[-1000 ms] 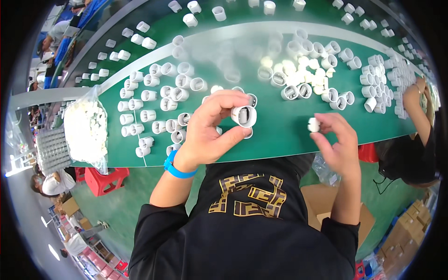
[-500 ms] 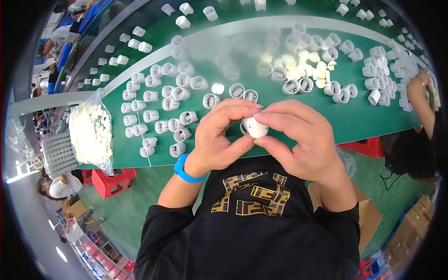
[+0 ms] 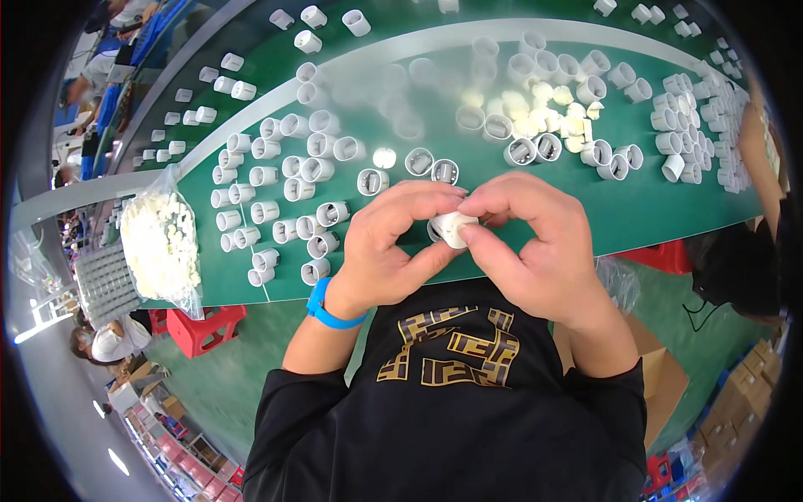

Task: The person assembles small white plastic components by hand, inserting an inner component into a cylindrical shell.

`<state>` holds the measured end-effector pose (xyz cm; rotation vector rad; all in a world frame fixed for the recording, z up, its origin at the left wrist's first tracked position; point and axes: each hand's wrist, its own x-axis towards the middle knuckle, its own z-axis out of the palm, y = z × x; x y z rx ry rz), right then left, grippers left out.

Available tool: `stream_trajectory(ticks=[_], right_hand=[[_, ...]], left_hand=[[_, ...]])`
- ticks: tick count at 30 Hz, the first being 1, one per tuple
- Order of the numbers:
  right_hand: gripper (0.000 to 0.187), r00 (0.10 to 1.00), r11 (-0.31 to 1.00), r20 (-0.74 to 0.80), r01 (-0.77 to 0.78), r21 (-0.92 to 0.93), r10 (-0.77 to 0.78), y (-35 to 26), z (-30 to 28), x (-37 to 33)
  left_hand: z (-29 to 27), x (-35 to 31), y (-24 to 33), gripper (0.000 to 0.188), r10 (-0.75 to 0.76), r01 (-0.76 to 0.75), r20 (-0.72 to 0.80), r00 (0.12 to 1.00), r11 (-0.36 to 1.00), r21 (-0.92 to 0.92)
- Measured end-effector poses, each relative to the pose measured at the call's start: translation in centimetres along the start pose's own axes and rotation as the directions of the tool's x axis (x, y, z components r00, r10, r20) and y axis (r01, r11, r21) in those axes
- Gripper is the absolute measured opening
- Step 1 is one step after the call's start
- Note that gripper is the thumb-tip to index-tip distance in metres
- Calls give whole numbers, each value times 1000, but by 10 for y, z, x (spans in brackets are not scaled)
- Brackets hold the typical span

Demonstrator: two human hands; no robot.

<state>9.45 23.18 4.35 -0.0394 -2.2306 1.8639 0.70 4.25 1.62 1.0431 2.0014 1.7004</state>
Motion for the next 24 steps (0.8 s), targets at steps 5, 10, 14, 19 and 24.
stream_trajectory(ticks=[5,10,14,19,24], right_hand=[[15,989,988,31,-139,-68,141,2,1,6],[17,998,965,10,-54,-255,59,3,6,17],[26,986,919,25,162,-358,-164,17,-28,39],[26,993,518,-6,-68,-853,119,24,-83,54],[17,976,518,27,-92,-850,216,35,-96,60]], left_hand=[[-3,9,3,39,44,-58,93,995,987,148],[-11,21,5,36,53,-70,90,994,979,193],[-51,32,5,35,-38,37,-2,999,961,275],[-176,93,-61,35,148,84,-270,952,718,691],[-244,129,-99,35,-74,358,-369,926,476,803]])
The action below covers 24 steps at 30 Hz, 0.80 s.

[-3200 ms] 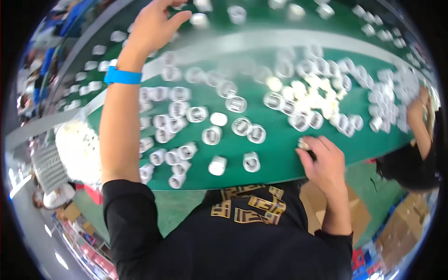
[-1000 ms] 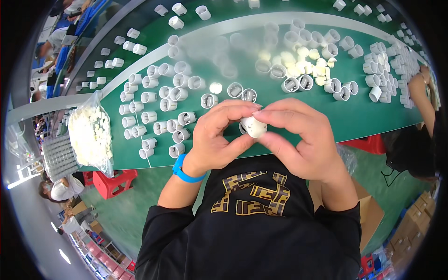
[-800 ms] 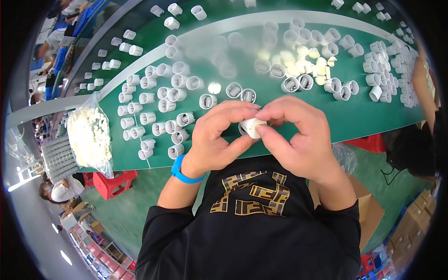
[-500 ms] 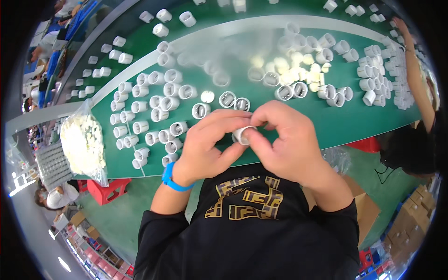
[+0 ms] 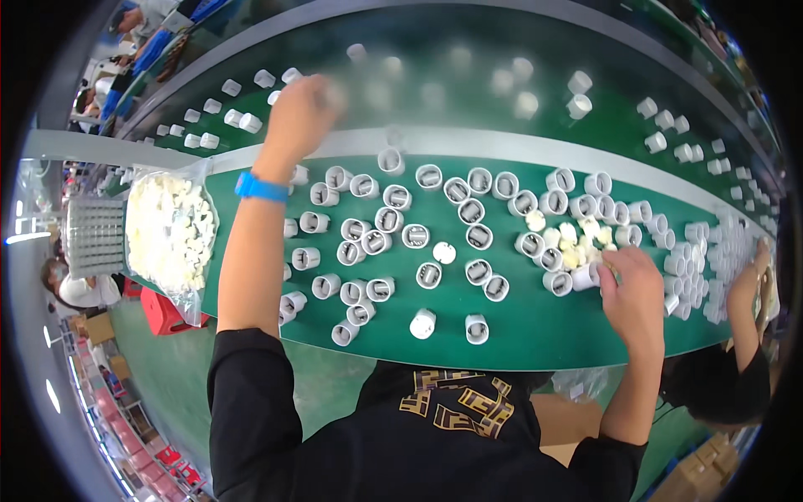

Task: The person assembles small white plastic components by hand, inserting an inner component into a cylindrical shell.

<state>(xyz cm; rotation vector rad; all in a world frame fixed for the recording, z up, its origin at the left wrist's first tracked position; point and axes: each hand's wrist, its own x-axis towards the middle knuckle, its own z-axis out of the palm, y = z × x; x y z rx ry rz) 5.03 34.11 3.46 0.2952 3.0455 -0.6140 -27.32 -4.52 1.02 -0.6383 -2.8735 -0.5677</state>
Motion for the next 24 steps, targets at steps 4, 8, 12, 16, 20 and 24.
stream_trajectory(ticks=[4,8,12,16,20,24], right_hand=[[15,999,999,31,-38,10,38,-7,2,1],[15,1000,998,21,10,61,-11,-18,1,0],[19,992,995,-68,104,-8,-104,-3,6,6],[22,988,985,-31,151,89,-149,1,4,9],[22,990,987,-28,140,80,-138,3,3,7],[17,975,973,-3,223,-55,-223,16,7,14]], left_hand=[[18,19,-7,43,22,-40,155,988,993,109],[29,28,-8,47,377,-377,-17,926,926,19],[37,38,52,41,472,-468,66,879,881,-69],[57,50,64,36,465,-467,206,861,883,-39],[35,33,79,34,325,-309,183,928,945,-111],[3,1,75,38,232,-128,123,965,824,-553]])
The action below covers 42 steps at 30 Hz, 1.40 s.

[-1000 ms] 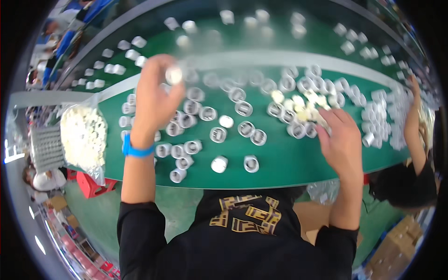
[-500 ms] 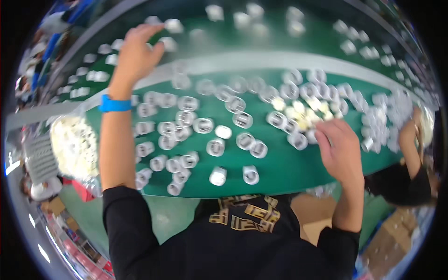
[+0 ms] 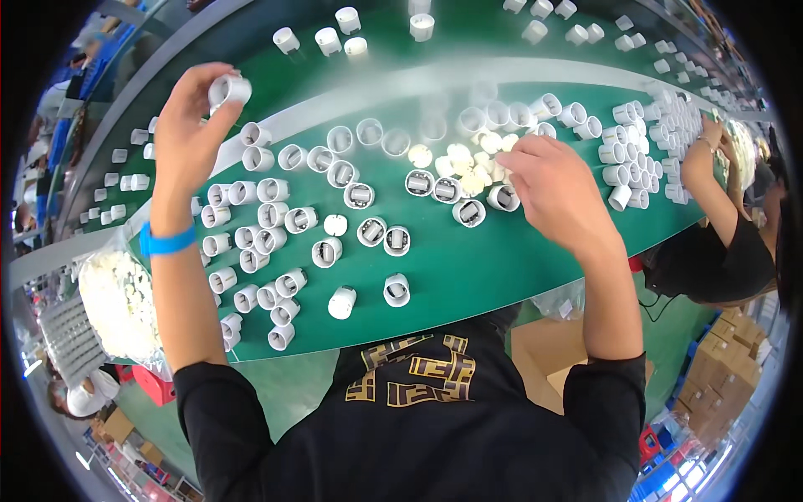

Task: The person assembles small white plastic components by hand, inserting an inner component into a cylindrical shell.

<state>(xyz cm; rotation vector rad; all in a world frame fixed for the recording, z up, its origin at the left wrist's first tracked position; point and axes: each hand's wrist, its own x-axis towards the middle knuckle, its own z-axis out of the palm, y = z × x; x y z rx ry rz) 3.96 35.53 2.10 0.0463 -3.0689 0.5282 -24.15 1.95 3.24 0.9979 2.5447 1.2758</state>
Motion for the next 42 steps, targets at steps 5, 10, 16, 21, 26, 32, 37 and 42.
stream_trajectory(ticks=[5,10,16,21,26,32,37,42], right_hand=[[11,999,999,51,16,38,-18,13,2,4],[12,995,995,23,97,-22,-97,16,9,-2],[11,975,939,-144,-112,326,166,-7,-21,-28],[15,974,935,212,-5,355,-75,-53,6,-65],[25,986,895,107,-158,417,124,-52,24,-87],[31,986,921,99,-157,357,130,-69,30,-99],[33,994,933,81,-101,344,78,-71,33,-95],[40,968,668,-245,151,729,48,-103,12,-72]], left_hand=[[-5,-86,49,48,-46,3,-96,994,916,-401],[14,-155,62,53,-81,16,-102,992,855,-519],[48,-173,77,50,-126,13,-168,978,837,-547],[72,-169,107,45,-104,70,-24,994,810,-583],[103,-170,115,47,-45,53,29,999,787,-615],[117,-177,113,53,55,2,79,995,811,-585],[121,-182,117,54,64,16,110,992,794,-608],[129,-185,121,49,37,-7,49,998,859,-511]])
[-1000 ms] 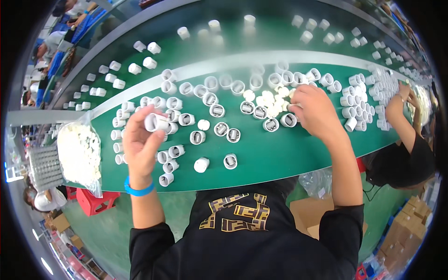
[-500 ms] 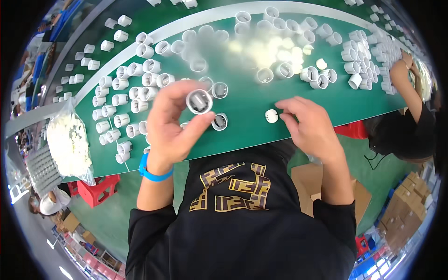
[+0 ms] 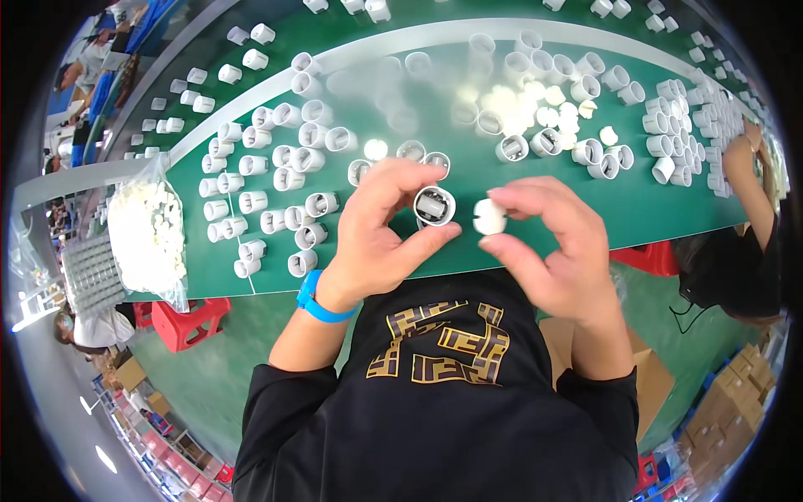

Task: The person assembles small white plastic components by hand, inserting an inner component into a cylindrical shell.

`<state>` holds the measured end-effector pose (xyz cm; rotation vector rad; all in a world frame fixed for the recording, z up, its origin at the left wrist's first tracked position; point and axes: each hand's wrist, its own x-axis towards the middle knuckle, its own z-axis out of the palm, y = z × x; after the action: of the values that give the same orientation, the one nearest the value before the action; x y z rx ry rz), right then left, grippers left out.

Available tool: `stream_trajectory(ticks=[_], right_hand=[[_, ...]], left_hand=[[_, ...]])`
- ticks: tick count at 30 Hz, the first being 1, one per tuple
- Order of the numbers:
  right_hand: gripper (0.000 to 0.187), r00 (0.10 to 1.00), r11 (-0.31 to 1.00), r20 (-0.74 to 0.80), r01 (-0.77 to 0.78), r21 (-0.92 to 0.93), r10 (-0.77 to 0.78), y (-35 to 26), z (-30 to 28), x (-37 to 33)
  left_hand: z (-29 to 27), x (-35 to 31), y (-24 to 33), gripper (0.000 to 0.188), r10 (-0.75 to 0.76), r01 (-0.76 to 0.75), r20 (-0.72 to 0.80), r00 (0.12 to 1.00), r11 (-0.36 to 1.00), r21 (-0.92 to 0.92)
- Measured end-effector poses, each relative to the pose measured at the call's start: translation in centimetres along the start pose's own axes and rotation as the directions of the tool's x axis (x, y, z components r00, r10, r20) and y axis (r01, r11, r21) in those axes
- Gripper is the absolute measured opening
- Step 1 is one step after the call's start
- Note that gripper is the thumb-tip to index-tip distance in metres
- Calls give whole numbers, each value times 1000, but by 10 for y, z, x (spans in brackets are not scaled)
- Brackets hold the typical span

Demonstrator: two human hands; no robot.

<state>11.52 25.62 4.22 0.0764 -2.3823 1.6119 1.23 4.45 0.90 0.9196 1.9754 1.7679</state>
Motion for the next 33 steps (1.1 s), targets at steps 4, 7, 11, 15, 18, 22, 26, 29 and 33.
stream_trajectory(ticks=[4,7,11,15,18,22,26,29,33], right_hand=[[37,993,998,-102,57,17,-55,-11,28,12],[37,995,996,-98,-45,-77,37,-6,35,12],[38,990,1000,-138,-31,2,31,-6,34,8],[37,979,998,-194,61,-26,-65,-5,41,10],[38,984,990,-155,68,-123,-87,-9,38,9],[38,990,968,-115,55,-244,-85,-15,35,8],[36,995,958,-77,42,-283,-66,-20,33,10],[34,997,991,-76,11,-133,-21,-12,30,9],[34,991,986,-107,57,-159,-75,-11,34,9]], left_hand=[[13,2,-5,42,40,-35,-54,998,995,97],[15,-2,0,43,-58,56,-46,997,997,-45],[13,-7,1,51,-130,124,-4,991,952,-279],[9,-6,1,52,-81,81,6,997,985,-149],[7,-4,1,49,-37,35,-32,999,997,-75],[1,2,4,48,71,-72,12,997,980,185],[1,0,3,52,123,-127,35,992,956,263],[-1,2,4,52,110,-113,26,994,967,228],[-3,4,6,52,112,-118,38,993,955,270]])
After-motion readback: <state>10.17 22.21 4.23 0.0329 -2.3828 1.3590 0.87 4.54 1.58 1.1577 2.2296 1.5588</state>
